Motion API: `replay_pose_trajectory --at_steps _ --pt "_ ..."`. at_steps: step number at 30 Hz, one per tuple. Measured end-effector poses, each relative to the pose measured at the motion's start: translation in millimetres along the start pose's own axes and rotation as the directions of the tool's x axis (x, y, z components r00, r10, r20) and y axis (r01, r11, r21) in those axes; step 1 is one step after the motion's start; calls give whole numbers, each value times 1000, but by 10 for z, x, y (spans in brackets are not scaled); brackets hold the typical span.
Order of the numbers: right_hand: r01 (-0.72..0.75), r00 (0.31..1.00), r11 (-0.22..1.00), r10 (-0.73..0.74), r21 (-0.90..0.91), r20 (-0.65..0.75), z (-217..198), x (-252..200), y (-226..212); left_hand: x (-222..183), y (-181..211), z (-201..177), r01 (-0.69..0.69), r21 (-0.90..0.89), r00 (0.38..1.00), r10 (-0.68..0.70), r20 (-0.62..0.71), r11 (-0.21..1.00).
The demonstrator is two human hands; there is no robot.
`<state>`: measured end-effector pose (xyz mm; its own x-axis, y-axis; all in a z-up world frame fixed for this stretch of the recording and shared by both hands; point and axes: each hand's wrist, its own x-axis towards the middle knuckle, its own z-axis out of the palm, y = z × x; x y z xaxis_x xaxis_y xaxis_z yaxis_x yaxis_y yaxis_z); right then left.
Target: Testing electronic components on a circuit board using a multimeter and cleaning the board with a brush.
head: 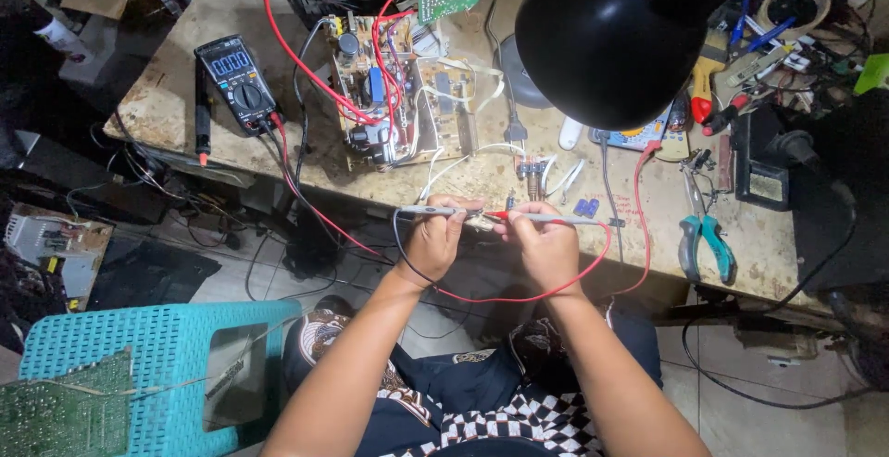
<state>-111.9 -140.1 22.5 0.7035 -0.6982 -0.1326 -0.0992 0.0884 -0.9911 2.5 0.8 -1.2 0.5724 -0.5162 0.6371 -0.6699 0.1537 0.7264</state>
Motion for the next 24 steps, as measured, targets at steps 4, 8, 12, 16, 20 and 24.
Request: replay_pose_trajectory --at_steps 4,8,12,16,20,24 --pt "-2 1000 1000 2 -27 10 7 -15 -56 -6 -34 -16 8 2 1000 -8 22 1000" --pt "9 1000 998 -9 -57 3 10 -40 -91 -26 -42 -10 10 16 1000 -10 18 1000" --pt "2 1000 999 -1 -39 4 14 -25 -95 1 31 -19 20 32 1000 -20 12 999" --pt "25 999 997 -23 -72 29 34 -6 -76 -41 -39 -29 11 55 999 -9 -40 998" --pt "69 998 986 -66 -152 24 52 -17 -58 -40 34 -113 0 90 998 6 -59 996" --pt "58 998 994 -60 -97 -9 59 -53 -91 1 106 -85 -9 177 997 23 -76 984"
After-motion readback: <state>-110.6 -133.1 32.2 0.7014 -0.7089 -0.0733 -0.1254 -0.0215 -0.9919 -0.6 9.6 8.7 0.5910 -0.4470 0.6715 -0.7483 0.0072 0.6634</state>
